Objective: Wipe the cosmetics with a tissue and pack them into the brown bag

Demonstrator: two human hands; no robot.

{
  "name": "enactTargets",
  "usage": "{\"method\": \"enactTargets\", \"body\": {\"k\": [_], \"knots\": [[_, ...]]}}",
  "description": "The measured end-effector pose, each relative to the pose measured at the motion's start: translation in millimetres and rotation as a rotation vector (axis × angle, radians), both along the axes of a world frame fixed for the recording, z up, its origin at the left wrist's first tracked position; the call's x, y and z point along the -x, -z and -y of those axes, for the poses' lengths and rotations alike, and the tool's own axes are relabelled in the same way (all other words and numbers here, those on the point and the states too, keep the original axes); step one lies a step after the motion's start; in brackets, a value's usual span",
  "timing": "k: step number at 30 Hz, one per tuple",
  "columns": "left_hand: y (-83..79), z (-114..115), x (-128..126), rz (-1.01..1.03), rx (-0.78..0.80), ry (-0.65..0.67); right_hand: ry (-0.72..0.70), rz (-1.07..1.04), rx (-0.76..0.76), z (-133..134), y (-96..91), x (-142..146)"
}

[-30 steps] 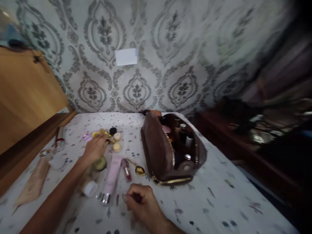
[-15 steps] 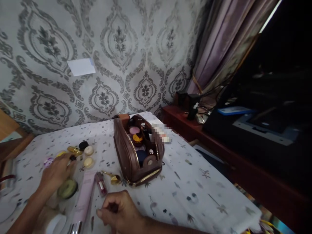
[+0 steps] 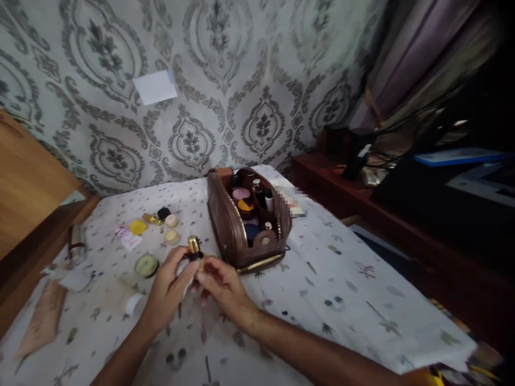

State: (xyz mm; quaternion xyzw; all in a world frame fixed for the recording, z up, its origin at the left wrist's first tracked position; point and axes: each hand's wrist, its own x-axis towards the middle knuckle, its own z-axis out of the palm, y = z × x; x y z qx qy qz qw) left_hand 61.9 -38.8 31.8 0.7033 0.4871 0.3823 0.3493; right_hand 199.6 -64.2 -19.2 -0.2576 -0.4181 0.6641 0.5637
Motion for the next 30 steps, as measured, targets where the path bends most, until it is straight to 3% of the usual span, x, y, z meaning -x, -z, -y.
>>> {"method": "enactTargets", "body": {"k": [2, 6, 9, 12, 16, 20, 25, 30], "knots": [[-1.9, -2.7, 2.8, 0.064, -0.016, -0.037, 0.008, 0.046, 0.027, -1.0, -1.8, -1.1], [-7.7, -6.9, 5.4, 0.298, -0.194, -0.235, 0.064, 0.218, 0.005, -0.6, -3.8, -2.7], [-6.1, -7.7, 3.0, 0.419, -0.163, -0.160, 0.111, 0.352, -0.043, 0.5, -1.9, -1.1], [-0.2, -5.4, 1.5, 0.329, -0.080, -0.066, 0.104, 0.421, -0.048, 4.3, -0.4, 1.8], [5.6, -1.3, 3.5, 0.332, -0.064, -0.105, 0.029, 0.444, -0.063, 11.3, -1.4, 5.5], [7.3, -2.5, 7.8, 0.494, 0.003, -0.073, -0.017, 0.384, -0.031, 12.4, -2.6, 6.8], [8.1, -3.6, 5.6, 0.816, 0.189, -0.082, -0.233, 0.195, 0.130, 7.9, -5.2, 5.1], [13.3, 1.0, 0.2, 0.828, 0.327, -0.034, -0.254, 0.120, 0.163, 7.5, -1.7, 9.0]]}}
